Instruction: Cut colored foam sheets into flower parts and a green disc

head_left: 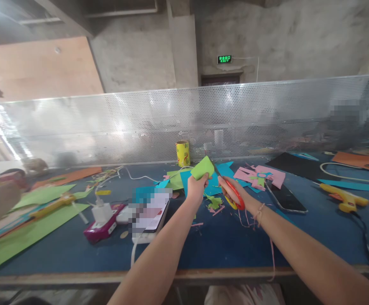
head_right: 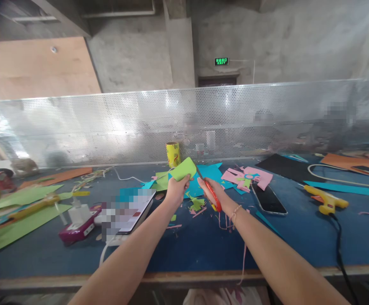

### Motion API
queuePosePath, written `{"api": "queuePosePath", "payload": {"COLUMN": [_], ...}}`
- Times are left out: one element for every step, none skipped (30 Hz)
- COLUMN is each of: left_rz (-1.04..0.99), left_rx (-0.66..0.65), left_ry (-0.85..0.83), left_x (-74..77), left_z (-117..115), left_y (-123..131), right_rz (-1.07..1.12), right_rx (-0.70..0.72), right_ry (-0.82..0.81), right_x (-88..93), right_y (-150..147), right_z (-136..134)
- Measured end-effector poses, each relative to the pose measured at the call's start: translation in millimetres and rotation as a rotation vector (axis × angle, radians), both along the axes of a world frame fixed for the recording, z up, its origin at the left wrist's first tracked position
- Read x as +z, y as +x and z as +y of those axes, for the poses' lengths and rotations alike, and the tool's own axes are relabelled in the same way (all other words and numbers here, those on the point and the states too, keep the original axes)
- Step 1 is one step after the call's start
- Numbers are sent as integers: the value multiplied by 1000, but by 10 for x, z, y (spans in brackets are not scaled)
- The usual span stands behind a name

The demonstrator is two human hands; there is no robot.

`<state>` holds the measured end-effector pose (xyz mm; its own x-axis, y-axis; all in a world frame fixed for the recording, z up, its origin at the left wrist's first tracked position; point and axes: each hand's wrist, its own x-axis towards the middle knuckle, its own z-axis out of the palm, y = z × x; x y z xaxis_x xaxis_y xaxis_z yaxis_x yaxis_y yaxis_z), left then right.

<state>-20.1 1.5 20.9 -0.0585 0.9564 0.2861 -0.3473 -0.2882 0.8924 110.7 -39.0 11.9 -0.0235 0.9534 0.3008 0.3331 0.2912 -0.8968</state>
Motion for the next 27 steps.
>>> {"api": "queuePosePath", "payload": {"left_rz": [-2,-6,-11,-21,-35,-55,-77,-100,-121,-140,-153,-160,-162,-158,-150,-140,-129,-119,-109,-99,-91,-82,-69,-55,-38,-24,-13], "left_rx": [-2,-6,-12,-18,-25,-29,-31,-31,-26,-16,-7,0,5,6,1,-6,-13,-18,-20,-19,-14,-10,-8,-8,-12,-16,-19], "left_ry": [-6,-14,-23,-31,-40,-50,-61,-72,-80,-86,-87,-86,-82,-80,-78,-78,-76,-73,-68,-63,-59,-57,-57,-57,-57,-57,-57], "left_x": [11,21,30,38,44,48,51,52,52,50,46,41,35,28,21,13,6,0,-6,-10,-14,-17,-19,-20,-21,-20,-19], "left_z": [-6,-12,-17,-23,-28,-32,-35,-37,-38,-37,-37,-36,-36,-37,-38,-39,-40,-39,-36,-32,-26,-20,-15,-10,-7,-5,-5], "left_y": [-9,-18,-28,-37,-45,-52,-58,-63,-67,-68,-67,-63,-56,-47,-35,-23,-11,-1,6,10,12,12,11,10,9,9,9], "right_rz": [-30,-62,-99,-136,-170,-197,-216,-229,-237,-242,-246,-250,-249,-241,-228,-213,-198,-182,-170,-162,-153,-137,-113,-83,-50,-20,-3], "right_rx": [-4,-8,-18,-31,-41,-46,-48,-46,-47,-48,-51,-55,-56,-56,-54,-52,-55,-62,-65,-66,-62,-53,-39,-20,-4,9,20], "right_ry": [19,40,64,86,97,103,108,113,119,123,127,129,128,130,130,126,120,114,109,101,93,81,57,24,-8,-28,-35], "right_x": [5,10,15,20,25,30,35,41,47,53,58,61,62,59,53,43,29,15,0,-11,-19,-21,-17,-9,3,16,28], "right_y": [6,13,20,26,32,37,40,42,42,40,35,30,22,14,7,0,-6,-9,-12,-13,-13,-13,-14,-16,-18,-20,-22], "right_z": [1,5,10,16,22,26,29,28,26,21,16,12,9,8,9,13,18,24,29,31,30,24,14,1,-13,-27,-38]}}
